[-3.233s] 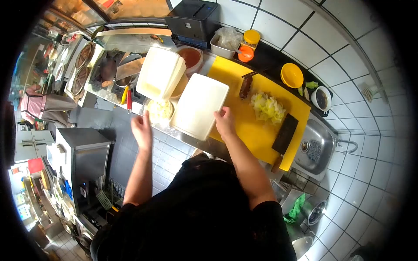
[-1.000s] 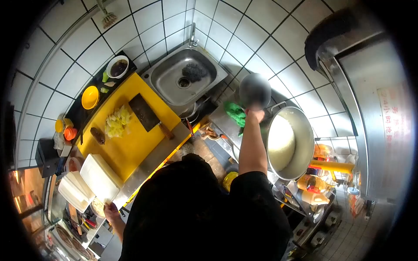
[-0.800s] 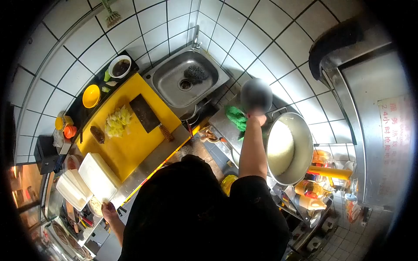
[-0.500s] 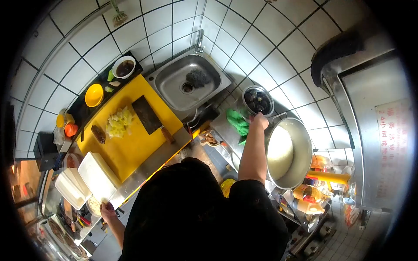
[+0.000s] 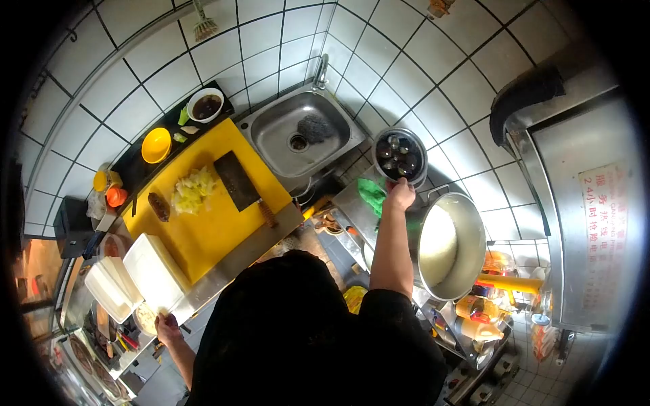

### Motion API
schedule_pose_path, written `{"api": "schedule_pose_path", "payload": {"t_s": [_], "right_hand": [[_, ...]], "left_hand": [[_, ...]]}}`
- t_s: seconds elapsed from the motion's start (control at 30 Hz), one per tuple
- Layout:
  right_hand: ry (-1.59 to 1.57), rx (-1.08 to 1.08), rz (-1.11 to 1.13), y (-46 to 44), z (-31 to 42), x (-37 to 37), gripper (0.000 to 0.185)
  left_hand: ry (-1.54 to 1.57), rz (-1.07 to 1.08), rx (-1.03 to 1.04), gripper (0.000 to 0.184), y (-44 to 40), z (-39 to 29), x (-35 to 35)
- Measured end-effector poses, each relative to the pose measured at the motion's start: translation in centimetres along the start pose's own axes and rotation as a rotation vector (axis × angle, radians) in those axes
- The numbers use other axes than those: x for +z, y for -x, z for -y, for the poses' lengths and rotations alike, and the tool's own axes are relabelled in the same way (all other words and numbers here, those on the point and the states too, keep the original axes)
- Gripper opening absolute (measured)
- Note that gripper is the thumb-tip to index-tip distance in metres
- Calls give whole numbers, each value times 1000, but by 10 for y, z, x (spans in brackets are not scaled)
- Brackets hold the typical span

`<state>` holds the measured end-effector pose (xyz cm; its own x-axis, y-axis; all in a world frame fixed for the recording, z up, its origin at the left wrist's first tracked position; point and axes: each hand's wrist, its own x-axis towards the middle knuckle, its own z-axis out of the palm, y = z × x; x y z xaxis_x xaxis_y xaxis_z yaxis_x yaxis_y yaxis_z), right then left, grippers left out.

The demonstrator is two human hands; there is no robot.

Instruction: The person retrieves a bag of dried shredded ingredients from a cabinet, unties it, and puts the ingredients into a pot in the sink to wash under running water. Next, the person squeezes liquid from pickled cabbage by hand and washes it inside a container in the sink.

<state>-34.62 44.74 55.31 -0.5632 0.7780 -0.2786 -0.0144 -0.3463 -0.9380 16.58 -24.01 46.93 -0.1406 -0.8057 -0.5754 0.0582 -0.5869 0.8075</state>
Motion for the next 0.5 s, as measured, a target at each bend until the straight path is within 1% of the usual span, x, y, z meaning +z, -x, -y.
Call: {"api": "schedule_pose_path", "payload": {"t_s": [0.07,0.17,0.23,0.3,0.37,0.4,0.5], "right_hand": [[-19,15,119,22,-1,8,12],[18,96,171,66,-2,24,11],[23,127,242,87,-16,27,10],[100,201,311,100,-33,25,9],[87,297,325,134,-30,28,7],[52,342,387,134,-43,23,6],[150,316,401,163,-45,22,7]], "left_hand": [[-12,-4,8,19,4,-1,2],[-47,36,-2,19,6,-4,1],[-52,59,-12,19,2,-5,-1],[-69,51,-27,18,2,-6,1],[-75,57,-58,18,4,-10,3],[-77,52,-62,18,3,-10,3],[-60,61,-71,18,6,-12,0]]}}
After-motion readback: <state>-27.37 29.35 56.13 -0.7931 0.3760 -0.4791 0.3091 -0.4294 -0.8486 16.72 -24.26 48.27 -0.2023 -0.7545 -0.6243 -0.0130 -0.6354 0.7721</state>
